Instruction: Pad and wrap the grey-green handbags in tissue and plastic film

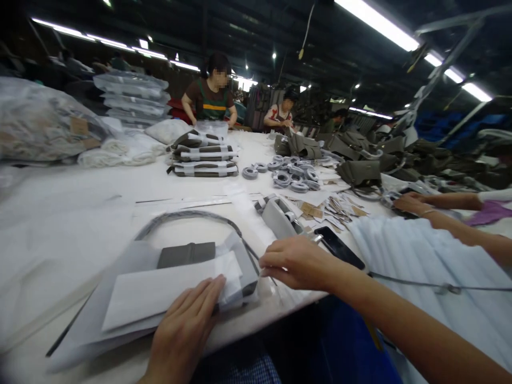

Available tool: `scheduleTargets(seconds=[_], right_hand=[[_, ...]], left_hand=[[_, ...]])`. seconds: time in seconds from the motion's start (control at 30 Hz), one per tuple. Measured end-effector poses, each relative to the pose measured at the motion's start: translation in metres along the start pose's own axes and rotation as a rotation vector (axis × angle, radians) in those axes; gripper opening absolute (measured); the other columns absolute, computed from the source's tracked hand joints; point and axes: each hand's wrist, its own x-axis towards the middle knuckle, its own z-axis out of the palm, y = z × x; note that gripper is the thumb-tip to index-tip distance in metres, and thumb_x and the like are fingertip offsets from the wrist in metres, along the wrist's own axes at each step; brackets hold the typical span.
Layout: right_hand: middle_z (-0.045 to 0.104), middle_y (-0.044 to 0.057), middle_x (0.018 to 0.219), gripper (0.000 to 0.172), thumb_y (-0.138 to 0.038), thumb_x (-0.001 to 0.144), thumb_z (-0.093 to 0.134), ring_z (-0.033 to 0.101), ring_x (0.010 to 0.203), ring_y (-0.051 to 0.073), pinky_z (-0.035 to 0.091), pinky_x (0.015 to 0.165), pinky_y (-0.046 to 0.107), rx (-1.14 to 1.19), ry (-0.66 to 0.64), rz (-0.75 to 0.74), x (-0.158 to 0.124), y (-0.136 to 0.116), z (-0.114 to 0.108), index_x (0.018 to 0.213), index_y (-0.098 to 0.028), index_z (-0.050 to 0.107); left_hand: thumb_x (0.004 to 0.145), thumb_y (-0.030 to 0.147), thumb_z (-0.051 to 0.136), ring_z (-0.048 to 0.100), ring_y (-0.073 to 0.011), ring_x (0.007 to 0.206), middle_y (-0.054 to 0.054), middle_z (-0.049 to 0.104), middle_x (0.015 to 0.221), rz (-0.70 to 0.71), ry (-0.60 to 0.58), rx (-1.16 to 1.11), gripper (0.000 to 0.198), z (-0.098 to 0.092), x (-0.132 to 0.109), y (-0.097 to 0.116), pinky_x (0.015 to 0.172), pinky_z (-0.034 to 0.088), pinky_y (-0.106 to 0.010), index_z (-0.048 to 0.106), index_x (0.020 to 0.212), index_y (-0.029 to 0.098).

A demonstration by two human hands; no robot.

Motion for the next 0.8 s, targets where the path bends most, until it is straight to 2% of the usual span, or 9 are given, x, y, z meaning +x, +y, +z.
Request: scheduleTargets(seconds=[0.17, 0.27, 0.37, 0.53, 0.63, 0.8], right_hand=[[0.071, 0.003, 0.079, 0.02, -0.034, 0.095, 0.06, 0.065, 0.077, 0.017, 0.033, 0.06, 0.027, -0.084, -0.21, -0.194, 0.079, -0.005, 0.005, 0.082, -0.02, 0.067], [0.073, 0.003, 0.082, 0.016, -0.033, 0.092, 0.064, 0.066, 0.077, 0.017, 0.028, 0.056, 0.028, -0.16, -0.364, -0.246, 0.117, -0.007, 0.013, 0.083, -0.021, 0.07], [0.076, 0.002, 0.085, 0.012, -0.032, 0.091, 0.066, 0.068, 0.081, 0.018, 0.027, 0.056, 0.028, -0.205, -0.537, -0.258, 0.144, -0.01, 0.019, 0.09, -0.024, 0.074], [0.077, 0.002, 0.085, 0.011, -0.032, 0.089, 0.067, 0.068, 0.079, 0.017, 0.027, 0.054, 0.027, -0.285, -0.654, -0.302, 0.166, -0.018, 0.02, 0.088, -0.025, 0.076], [0.076, 0.003, 0.082, 0.009, -0.029, 0.087, 0.069, 0.067, 0.074, 0.017, 0.025, 0.052, 0.027, -0.339, -0.686, -0.303, 0.172, -0.024, 0.018, 0.086, -0.025, 0.076], [0.075, 0.002, 0.075, 0.011, -0.035, 0.084, 0.073, 0.067, 0.07, 0.017, 0.024, 0.051, 0.027, -0.332, -0.664, -0.32, 0.177, -0.02, 0.022, 0.081, -0.025, 0.076]], left_hand=[[0.104, 0.02, 0.027, 0.055, -0.0172, 0.125, 0.004, 0.059, 0.139, -0.041, 0.032, -0.037, 0.041, 0.001, 0.001, 0.004, 0.104, 0.04, -0.036, 0.054, 0.135, 0.018], [0.105, 0.023, 0.024, 0.055, -0.0165, 0.125, 0.003, 0.061, 0.138, -0.068, 0.045, -0.073, 0.042, 0.002, 0.001, 0.006, 0.104, 0.04, -0.035, 0.057, 0.131, 0.018], [0.105, 0.026, 0.023, 0.055, -0.0161, 0.124, 0.002, 0.063, 0.135, -0.103, 0.078, -0.117, 0.043, 0.001, 0.001, 0.008, 0.104, 0.039, -0.034, 0.059, 0.127, 0.02], [0.105, 0.025, 0.021, 0.056, -0.016, 0.123, -0.002, 0.064, 0.134, -0.146, 0.057, -0.153, 0.044, -0.007, 0.005, 0.008, 0.105, 0.04, -0.033, 0.063, 0.12, 0.023], [0.104, 0.026, 0.021, 0.056, -0.0166, 0.122, 0.001, 0.06, 0.139, -0.129, 0.053, -0.156, 0.044, -0.01, 0.007, 0.007, 0.102, 0.042, -0.033, 0.063, 0.118, 0.023], [0.104, 0.025, 0.024, 0.058, -0.0171, 0.119, 0.006, 0.065, 0.132, -0.103, 0.084, -0.141, 0.041, -0.004, 0.005, 0.006, 0.099, 0.044, -0.033, 0.063, 0.118, 0.023]])
